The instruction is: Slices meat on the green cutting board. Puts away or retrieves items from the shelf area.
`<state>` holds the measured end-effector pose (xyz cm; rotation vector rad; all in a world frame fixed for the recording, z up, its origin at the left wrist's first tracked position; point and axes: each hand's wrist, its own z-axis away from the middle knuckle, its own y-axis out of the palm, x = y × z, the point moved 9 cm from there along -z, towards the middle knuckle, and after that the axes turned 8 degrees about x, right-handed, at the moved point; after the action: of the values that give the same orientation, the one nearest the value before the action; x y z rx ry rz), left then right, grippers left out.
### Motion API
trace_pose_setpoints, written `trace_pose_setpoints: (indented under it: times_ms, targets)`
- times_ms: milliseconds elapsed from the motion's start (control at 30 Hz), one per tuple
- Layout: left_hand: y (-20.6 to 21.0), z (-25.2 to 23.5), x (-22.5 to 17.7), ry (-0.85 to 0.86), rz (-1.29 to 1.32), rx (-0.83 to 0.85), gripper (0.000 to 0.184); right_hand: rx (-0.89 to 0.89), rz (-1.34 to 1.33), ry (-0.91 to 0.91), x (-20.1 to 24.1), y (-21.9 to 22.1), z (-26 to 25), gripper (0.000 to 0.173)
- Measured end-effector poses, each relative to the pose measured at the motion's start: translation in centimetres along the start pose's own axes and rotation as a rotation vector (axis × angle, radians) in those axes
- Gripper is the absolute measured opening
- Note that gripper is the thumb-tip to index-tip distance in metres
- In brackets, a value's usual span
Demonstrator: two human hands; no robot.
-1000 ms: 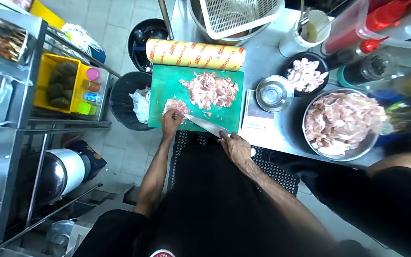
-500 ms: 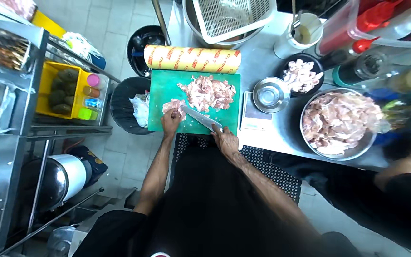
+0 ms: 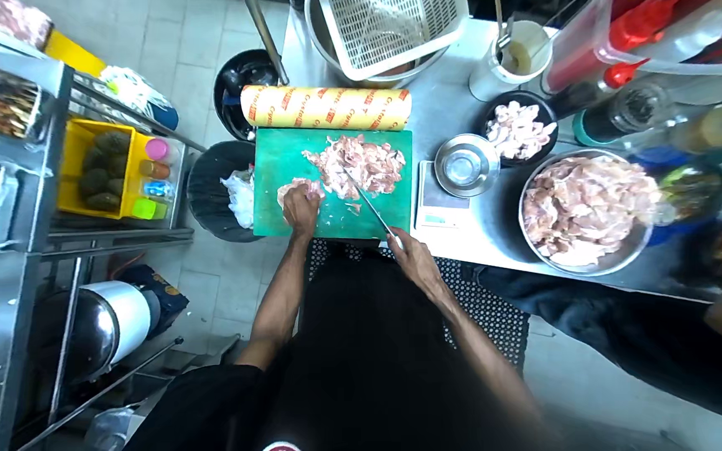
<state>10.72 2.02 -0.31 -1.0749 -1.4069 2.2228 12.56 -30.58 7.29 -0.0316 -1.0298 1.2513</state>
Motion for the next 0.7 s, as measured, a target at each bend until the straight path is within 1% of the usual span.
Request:
trace_pose_setpoints:
  times_ms: [100,167,267,333,500,700]
  targets:
    - [0.1,-0.8,-0.5,0.022,-0.075,0.060,0.036,0.061,0.015,0.006,0.2,0.7,-0.6,0.043]
    - [0.4,-1.1,-0.4,0.078,-0.119,0.077,0.037,0.086,0.054,0.001,0.2,1.1,-0.7,0.044]
    - [0.8,-0.9,-0.5,0.210,-0.162,0.039,0.036,0.091,0.138,0.003,0.4,1.3,-0.9,0.045]
    - [0.8,-0.4,-0.3,0.252,-0.150,-0.010,0.034,0.091,0.204,0.002,0.6,1.3,-0.9,0.045]
    - [0.2,0.4,0.4,0.231,-0.082,-0.030,0.031,0.089,0.341,0.031,0.7,1.5,-1.4,0.045]
    - [-0.4,0.0,0.4,0.181,-0.048,0.043,0.030,0.058,0.402,0.039,1.4,1.1,-1.9,0.043]
